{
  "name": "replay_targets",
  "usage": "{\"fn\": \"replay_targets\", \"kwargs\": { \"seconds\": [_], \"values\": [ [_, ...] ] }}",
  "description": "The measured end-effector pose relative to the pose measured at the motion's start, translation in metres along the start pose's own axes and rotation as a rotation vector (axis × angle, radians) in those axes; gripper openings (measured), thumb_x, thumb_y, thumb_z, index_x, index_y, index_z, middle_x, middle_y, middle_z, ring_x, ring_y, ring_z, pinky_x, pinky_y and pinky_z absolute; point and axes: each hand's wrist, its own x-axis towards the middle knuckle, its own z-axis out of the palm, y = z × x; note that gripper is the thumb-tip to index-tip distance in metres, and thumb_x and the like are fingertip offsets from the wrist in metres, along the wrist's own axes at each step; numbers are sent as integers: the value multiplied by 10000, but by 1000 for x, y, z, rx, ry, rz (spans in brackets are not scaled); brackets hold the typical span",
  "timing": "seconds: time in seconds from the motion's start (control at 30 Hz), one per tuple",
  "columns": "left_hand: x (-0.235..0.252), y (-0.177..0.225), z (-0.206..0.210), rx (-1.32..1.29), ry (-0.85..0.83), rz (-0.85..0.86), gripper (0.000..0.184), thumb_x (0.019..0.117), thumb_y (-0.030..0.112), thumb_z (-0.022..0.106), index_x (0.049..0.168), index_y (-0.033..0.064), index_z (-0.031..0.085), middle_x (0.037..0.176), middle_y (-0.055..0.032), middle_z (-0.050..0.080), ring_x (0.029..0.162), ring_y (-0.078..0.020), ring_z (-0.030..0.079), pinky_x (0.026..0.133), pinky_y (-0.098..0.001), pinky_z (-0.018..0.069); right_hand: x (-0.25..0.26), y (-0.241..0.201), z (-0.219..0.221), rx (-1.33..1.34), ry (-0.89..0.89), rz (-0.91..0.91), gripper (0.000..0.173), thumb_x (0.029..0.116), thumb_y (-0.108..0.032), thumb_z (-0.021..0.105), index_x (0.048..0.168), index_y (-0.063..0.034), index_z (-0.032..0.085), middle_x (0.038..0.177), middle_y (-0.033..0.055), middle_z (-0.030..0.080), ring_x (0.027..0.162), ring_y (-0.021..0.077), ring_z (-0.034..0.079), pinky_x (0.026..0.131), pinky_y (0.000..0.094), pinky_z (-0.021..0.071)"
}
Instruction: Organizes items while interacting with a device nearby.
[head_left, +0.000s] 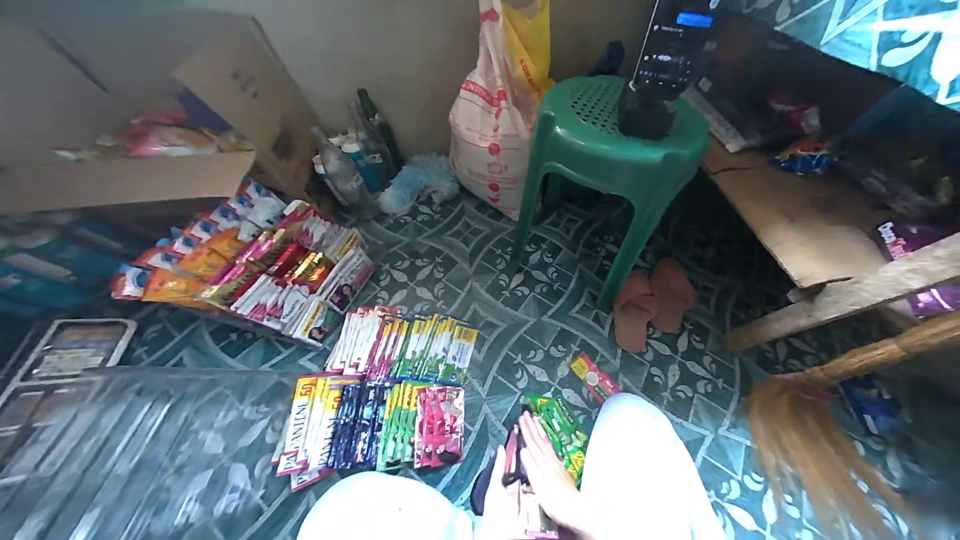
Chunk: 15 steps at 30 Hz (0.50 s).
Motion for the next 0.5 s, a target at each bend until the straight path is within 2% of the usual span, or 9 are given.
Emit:
{"fn": "replay_targets", "kwargs": {
  "seconds": [0.07,0.13,0.2,0.23,0.3,0.33,0.37,0.43,0.5],
  "values": [
    [-2,-1,-1,9,37,13,667,1054,613,172,1392,166,534,1176,-37,721,1023,-152,710,820,-365,605,-6,-7,1,-21,12,43,600,1092,-232,295,1575,114,209,1661,290,185,1569,393,148,1289,485,126],
    [-6,2,1,135,165,131,592,1096,512,192,1452,119,453,1267,-44,665,1075,-102,669,859,-307,575,-24,-17,13,-85,-26,-4,591,1086,-212,320,1553,141,242,1639,312,231,1551,427,194,1273,547,142],
    [-14,6,13,316,226,215,584,1126,386,127,1548,19,296,1434,-133,516,1226,-107,543,1021,-281,450,-40,-18,26,-130,-68,-94,584,1071,-220,334,1541,126,307,1623,292,296,1536,435,238,1237,630,151],
    [-16,7,19,353,265,223,552,1130,363,124,1475,17,383,1307,-108,582,1111,-78,583,944,-253,483,-40,-15,25,-138,-104,-109,577,1077,-237,328,1555,86,324,1635,260,297,1546,422,219,1228,661,122],
    [-20,4,22,267,209,147,517,1121,396,154,1223,101,566,994,-27,691,866,-60,669,738,-241,561,-30,-5,17,-169,-124,-93,549,1085,-299,320,1569,-55,407,1663,205,273,1561,416,160,1198,729,75],
    [-20,0,15,210,111,87,500,1117,405,181,1179,128,593,955,-19,712,847,-79,694,721,-260,587,-25,0,12,-157,-93,-81,522,1071,-307,357,1544,-118,475,1666,222,250,1559,445,133,1192,737,74],
    [-16,-5,-1,161,31,48,464,1118,376,238,1189,117,616,976,-53,740,871,-127,723,750,-312,612,-21,3,7,-103,-50,-73,498,1042,-290,421,1506,-152,537,1665,253,220,1555,466,109,1208,711,87],
    [-13,-8,-8,234,43,58,376,1125,309,297,1388,124,492,1113,-74,717,977,-149,715,835,-352,608,-17,6,1,103,65,-80,550,962,-240,573,1484,-68,543,1650,308,195,1556,446,132,1257,580,170],
    [-12,-6,-1,374,137,114,465,1124,309,325,1552,127,314,1278,-107,653,1088,-162,681,909,-382,585,-16,8,-1,387,163,7,813,921,-253,679,1565,71,303,1652,297,201,1554,336,225,1259,443,260]
  ]
}}
